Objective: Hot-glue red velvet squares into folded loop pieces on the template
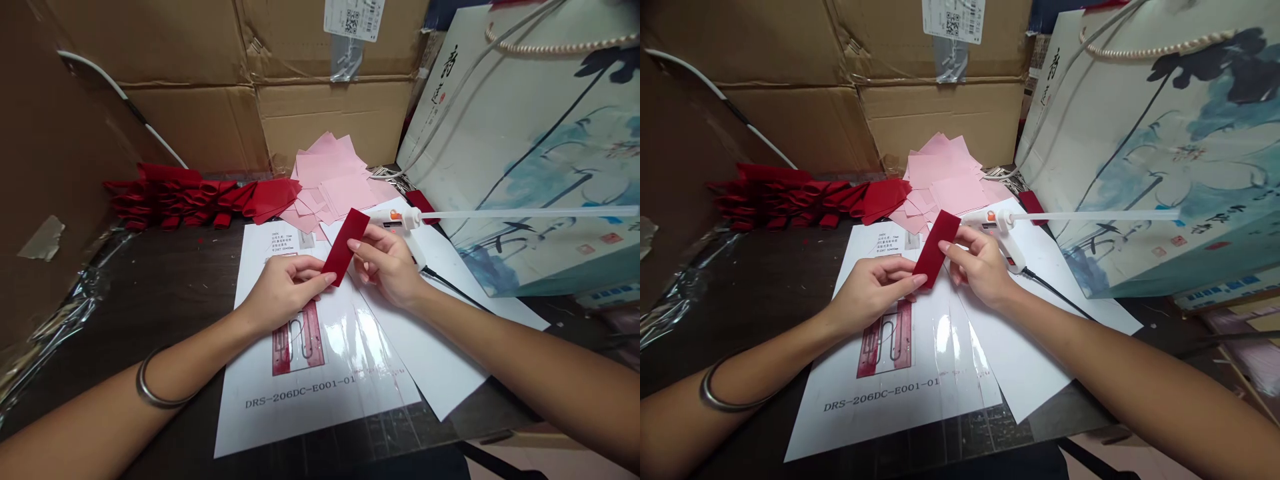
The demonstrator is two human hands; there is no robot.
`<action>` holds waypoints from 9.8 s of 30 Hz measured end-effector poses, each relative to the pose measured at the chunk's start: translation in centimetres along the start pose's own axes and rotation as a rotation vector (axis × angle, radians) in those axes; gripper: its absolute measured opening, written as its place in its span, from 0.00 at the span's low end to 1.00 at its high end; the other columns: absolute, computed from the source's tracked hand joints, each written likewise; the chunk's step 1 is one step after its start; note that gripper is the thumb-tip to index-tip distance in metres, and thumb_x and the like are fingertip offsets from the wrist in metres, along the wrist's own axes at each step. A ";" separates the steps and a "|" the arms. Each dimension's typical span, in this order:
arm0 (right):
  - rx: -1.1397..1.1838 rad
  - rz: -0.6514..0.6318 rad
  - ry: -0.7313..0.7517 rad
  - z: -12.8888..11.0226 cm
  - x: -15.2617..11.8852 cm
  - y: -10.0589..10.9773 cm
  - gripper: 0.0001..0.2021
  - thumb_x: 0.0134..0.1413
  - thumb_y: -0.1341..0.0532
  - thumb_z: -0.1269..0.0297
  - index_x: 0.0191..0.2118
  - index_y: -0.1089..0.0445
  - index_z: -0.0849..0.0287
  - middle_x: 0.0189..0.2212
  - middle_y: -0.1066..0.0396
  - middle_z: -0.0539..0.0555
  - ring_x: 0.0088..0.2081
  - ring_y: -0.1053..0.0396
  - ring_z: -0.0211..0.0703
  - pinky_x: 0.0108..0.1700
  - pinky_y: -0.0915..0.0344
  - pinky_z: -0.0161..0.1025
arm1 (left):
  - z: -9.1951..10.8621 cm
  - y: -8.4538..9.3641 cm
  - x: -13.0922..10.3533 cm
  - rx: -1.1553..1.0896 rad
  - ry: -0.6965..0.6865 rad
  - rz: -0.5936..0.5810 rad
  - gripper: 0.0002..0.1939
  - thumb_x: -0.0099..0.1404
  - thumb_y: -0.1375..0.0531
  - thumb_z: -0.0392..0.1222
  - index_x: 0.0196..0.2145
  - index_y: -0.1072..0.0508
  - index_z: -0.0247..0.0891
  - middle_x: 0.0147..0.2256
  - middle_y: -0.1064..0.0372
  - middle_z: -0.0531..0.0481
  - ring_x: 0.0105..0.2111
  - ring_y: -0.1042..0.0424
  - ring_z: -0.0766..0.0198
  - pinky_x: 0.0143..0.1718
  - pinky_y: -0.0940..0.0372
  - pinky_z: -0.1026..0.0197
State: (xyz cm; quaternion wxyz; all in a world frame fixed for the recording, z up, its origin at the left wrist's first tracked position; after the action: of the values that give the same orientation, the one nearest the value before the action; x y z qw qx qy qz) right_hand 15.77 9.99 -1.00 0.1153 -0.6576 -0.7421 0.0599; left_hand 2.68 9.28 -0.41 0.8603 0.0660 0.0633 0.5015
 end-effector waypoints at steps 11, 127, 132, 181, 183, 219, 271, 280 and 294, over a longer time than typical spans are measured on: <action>-0.044 0.140 0.133 -2.0 -0.4 0.7 0.09 0.54 0.35 0.56 0.32 0.29 0.57 0.16 0.37 0.44 0.11 0.46 0.29 0.11 0.55 0.34 | 0.5 -0.4 0.0 0.102 -0.107 -0.051 0.08 0.62 0.37 0.38 0.39 0.22 0.37 0.34 0.21 0.49 0.32 0.23 0.65 0.33 0.29 0.66; -1.424 -0.248 0.161 -6.2 -1.9 -0.3 0.14 0.62 0.47 0.53 0.29 0.37 0.56 0.22 0.35 0.50 0.25 0.41 0.41 0.29 0.52 0.40 | 1.6 1.7 1.0 0.866 -0.376 0.120 0.12 0.66 0.44 0.37 0.43 0.21 0.39 0.36 0.31 0.49 0.33 0.32 0.64 0.34 0.38 0.60; -1.472 -0.222 0.152 -6.1 -1.9 -0.2 0.15 0.63 0.48 0.52 0.32 0.34 0.56 0.23 0.34 0.52 0.25 0.39 0.43 0.29 0.49 0.41 | 1.7 1.7 1.0 0.870 -0.381 0.128 0.12 0.67 0.44 0.38 0.43 0.21 0.39 0.36 0.31 0.49 0.33 0.32 0.64 0.33 0.38 0.60; -1.221 0.005 0.059 -7.1 -1.7 3.6 0.19 0.59 0.43 0.46 0.25 0.31 0.54 0.15 0.41 0.47 0.18 0.43 0.38 0.21 0.48 0.39 | 2.4 1.5 0.5 0.922 -0.421 0.154 0.11 0.67 0.45 0.40 0.42 0.24 0.36 0.40 0.26 0.46 0.40 0.28 0.57 0.41 0.33 0.53; -1.224 0.042 0.040 -7.0 -1.7 4.1 0.21 0.59 0.44 0.44 0.24 0.32 0.54 0.15 0.41 0.48 0.18 0.43 0.39 0.21 0.48 0.40 | 2.4 1.4 0.5 0.930 -0.421 0.143 0.10 0.65 0.43 0.41 0.42 0.24 0.37 0.41 0.26 0.46 0.40 0.28 0.57 0.41 0.33 0.53; -1.047 -0.128 0.587 -9.6 -6.2 -4.0 0.09 0.56 0.37 0.64 0.43 0.31 0.56 0.31 0.25 0.52 0.25 0.30 0.38 0.27 0.32 0.38 | 8.2 -0.6 -5.6 0.803 -1.053 0.206 0.15 0.71 0.47 0.40 0.54 0.31 0.42 0.46 0.26 0.45 0.42 0.29 0.59 0.42 0.34 0.54; -0.749 -0.170 0.841 -10.1 -7.5 -5.0 0.06 0.51 0.38 0.79 0.34 0.27 0.64 0.25 0.24 0.54 0.25 0.29 0.36 0.24 0.34 0.33 | 7.8 -0.7 -5.7 0.386 -0.863 0.212 0.12 0.63 0.42 0.25 0.37 0.23 0.39 0.37 0.20 0.54 0.37 0.20 0.68 0.39 0.25 0.70; -0.732 -0.174 0.850 -10.2 -7.4 -4.8 0.07 0.52 0.38 0.78 0.34 0.25 0.62 0.24 0.24 0.53 0.24 0.30 0.37 0.24 0.34 0.33 | 8.1 -0.7 -5.7 0.316 -0.894 0.185 0.11 0.60 0.38 0.25 0.37 0.22 0.38 0.37 0.20 0.52 0.36 0.20 0.66 0.38 0.24 0.69; -0.742 -0.150 0.796 -10.0 -6.9 -4.6 0.05 0.51 0.36 0.78 0.33 0.26 0.62 0.25 0.24 0.52 0.24 0.31 0.33 0.24 0.34 0.31 | 8.1 -0.5 -5.5 0.300 -0.882 0.219 0.11 0.63 0.39 0.28 0.39 0.22 0.41 0.39 0.20 0.52 0.36 0.20 0.65 0.37 0.23 0.66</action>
State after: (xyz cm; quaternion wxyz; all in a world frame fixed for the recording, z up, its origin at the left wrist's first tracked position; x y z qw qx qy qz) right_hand 14.55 1.99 9.16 0.1514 -0.5712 -0.6574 -0.4676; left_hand 1.85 3.88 7.67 0.7282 0.4021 -0.2434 0.4988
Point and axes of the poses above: each hand's wrist, its own x-axis towards the middle knuckle, its own y-axis out of the back of the hand, z = x × y, the point moved 10 cm from there along x, towards the middle knuckle
